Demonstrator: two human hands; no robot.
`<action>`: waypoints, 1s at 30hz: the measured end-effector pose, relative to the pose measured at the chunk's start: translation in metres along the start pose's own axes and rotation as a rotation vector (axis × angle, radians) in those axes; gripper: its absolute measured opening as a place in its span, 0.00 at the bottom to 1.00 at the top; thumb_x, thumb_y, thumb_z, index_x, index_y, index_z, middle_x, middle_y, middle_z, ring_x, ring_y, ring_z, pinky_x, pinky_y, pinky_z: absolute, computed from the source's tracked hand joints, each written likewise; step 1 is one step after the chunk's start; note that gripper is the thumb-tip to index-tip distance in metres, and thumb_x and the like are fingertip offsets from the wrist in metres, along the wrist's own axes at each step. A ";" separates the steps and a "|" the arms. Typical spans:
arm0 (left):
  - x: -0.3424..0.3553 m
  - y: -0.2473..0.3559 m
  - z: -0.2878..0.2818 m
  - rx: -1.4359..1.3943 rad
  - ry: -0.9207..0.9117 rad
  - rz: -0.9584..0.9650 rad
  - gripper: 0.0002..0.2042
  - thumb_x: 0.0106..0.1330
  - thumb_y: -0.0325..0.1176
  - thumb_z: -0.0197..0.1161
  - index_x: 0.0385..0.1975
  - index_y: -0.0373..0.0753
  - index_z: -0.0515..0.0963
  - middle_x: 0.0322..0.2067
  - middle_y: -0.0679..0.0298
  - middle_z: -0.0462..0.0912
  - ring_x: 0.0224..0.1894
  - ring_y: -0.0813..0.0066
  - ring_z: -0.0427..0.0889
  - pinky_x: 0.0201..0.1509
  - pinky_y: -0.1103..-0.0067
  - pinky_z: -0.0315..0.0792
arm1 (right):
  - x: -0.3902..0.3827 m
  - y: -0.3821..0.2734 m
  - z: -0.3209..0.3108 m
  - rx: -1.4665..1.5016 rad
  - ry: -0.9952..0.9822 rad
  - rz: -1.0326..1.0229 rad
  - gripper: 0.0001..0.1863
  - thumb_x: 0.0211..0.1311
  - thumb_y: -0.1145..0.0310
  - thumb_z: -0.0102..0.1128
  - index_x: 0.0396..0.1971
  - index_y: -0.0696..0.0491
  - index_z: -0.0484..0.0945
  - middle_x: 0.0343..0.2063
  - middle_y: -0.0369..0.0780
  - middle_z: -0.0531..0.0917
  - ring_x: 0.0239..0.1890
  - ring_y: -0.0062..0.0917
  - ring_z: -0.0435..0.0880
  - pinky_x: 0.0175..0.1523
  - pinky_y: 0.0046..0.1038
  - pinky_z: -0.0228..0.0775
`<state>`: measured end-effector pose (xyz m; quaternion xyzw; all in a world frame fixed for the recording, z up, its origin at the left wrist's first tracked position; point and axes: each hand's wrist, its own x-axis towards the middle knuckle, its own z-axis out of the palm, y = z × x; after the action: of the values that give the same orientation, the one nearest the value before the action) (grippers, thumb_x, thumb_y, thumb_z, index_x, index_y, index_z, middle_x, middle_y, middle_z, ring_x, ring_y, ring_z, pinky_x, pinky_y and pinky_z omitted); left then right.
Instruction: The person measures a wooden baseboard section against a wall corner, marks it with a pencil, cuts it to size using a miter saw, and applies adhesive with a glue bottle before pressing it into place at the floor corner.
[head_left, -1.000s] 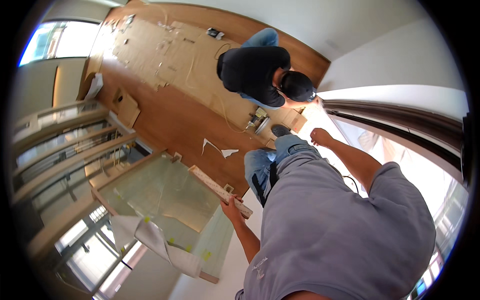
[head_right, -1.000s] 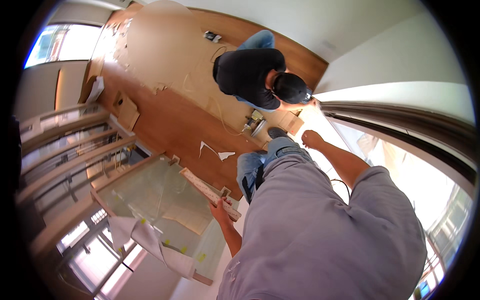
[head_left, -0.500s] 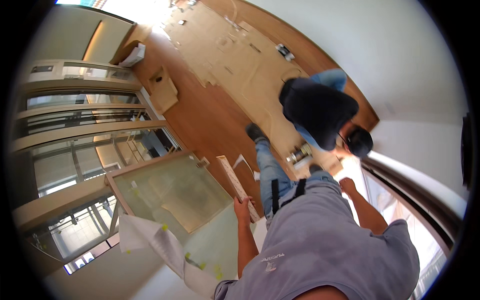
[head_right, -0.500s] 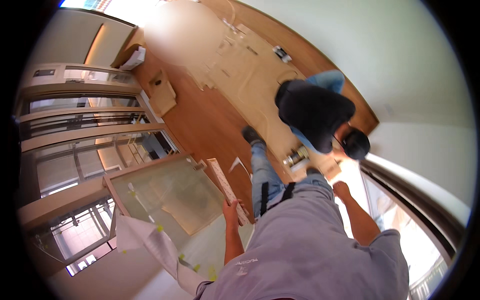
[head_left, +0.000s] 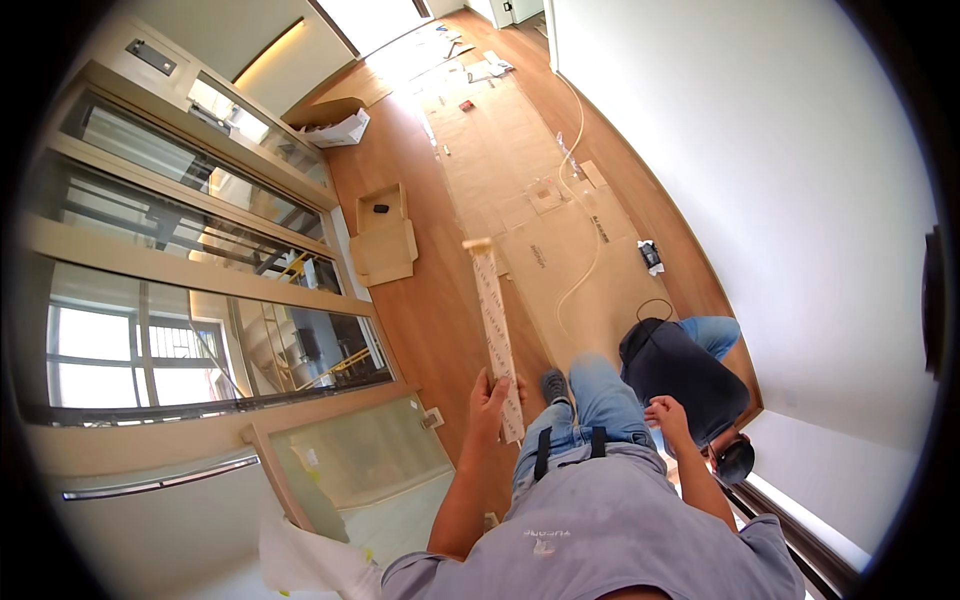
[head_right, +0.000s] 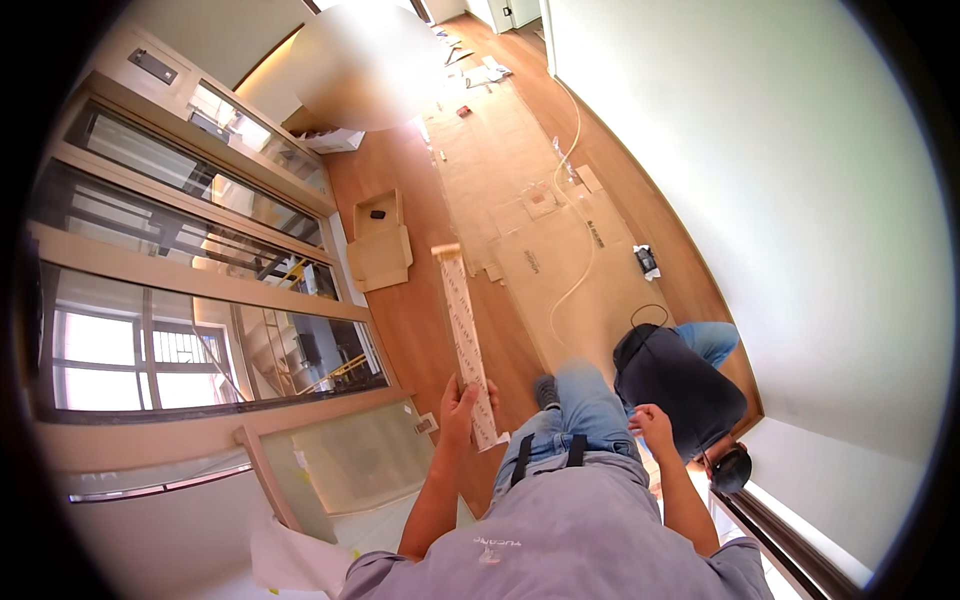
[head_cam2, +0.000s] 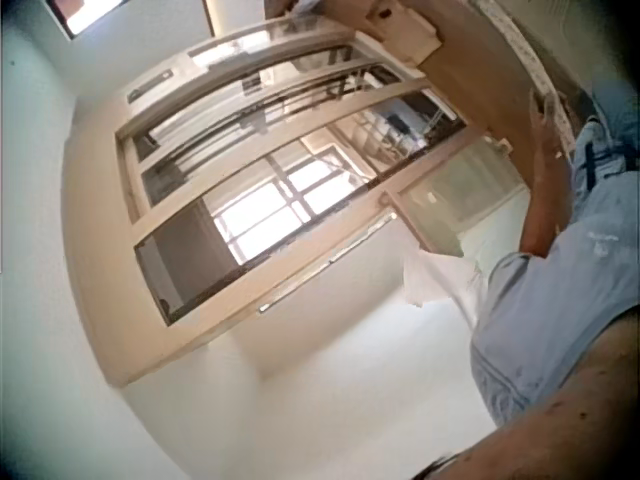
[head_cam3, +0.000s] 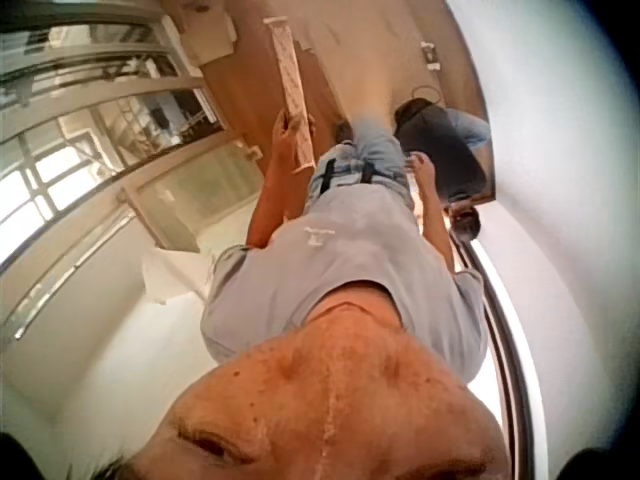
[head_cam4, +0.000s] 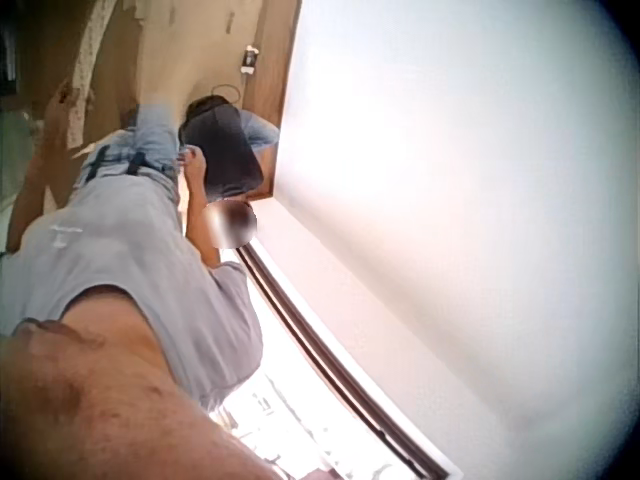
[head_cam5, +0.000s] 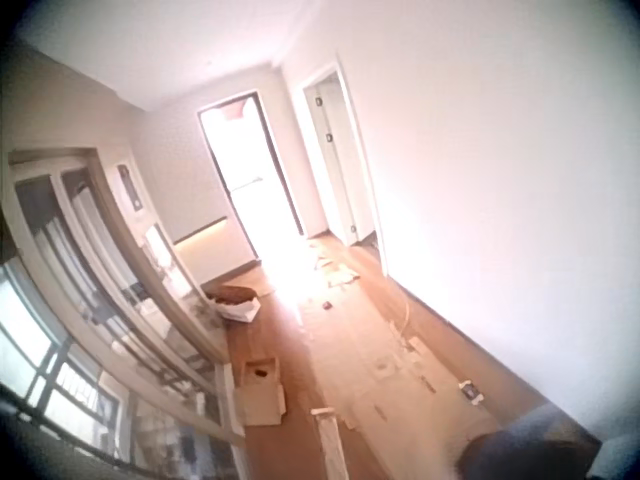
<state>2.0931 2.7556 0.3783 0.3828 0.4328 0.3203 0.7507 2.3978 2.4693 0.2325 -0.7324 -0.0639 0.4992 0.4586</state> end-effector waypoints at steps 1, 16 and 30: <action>0.018 0.020 0.007 -0.054 -0.041 0.017 0.15 0.79 0.43 0.53 0.52 0.36 0.71 0.38 0.58 0.83 0.34 0.74 0.82 0.38 0.77 0.79 | 0.012 -0.011 0.009 -0.034 0.009 0.011 0.13 0.68 0.67 0.56 0.46 0.57 0.80 0.33 0.42 0.87 0.32 0.25 0.88 0.37 0.26 0.80; 0.383 0.167 0.007 0.169 -0.032 0.068 0.21 0.74 0.40 0.64 0.62 0.35 0.76 0.37 0.66 0.81 0.36 0.81 0.78 0.42 0.83 0.74 | 0.317 -0.205 0.138 -0.127 -0.008 0.093 0.10 0.67 0.69 0.56 0.39 0.61 0.81 0.29 0.44 0.86 0.27 0.27 0.85 0.31 0.27 0.77; 0.736 0.366 0.061 0.920 -0.002 0.573 0.35 0.56 0.38 0.79 0.65 0.37 0.73 0.45 0.53 0.81 0.45 0.57 0.83 0.50 0.68 0.78 | 0.520 -0.783 0.461 -0.045 -0.315 -0.607 0.14 0.71 0.71 0.63 0.52 0.59 0.76 0.39 0.38 0.86 0.42 0.22 0.86 0.47 0.25 0.78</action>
<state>2.4017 3.5189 0.4129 0.7749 0.4060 0.2894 0.3885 2.5757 3.4839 0.4212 -0.6038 -0.3599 0.4453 0.5546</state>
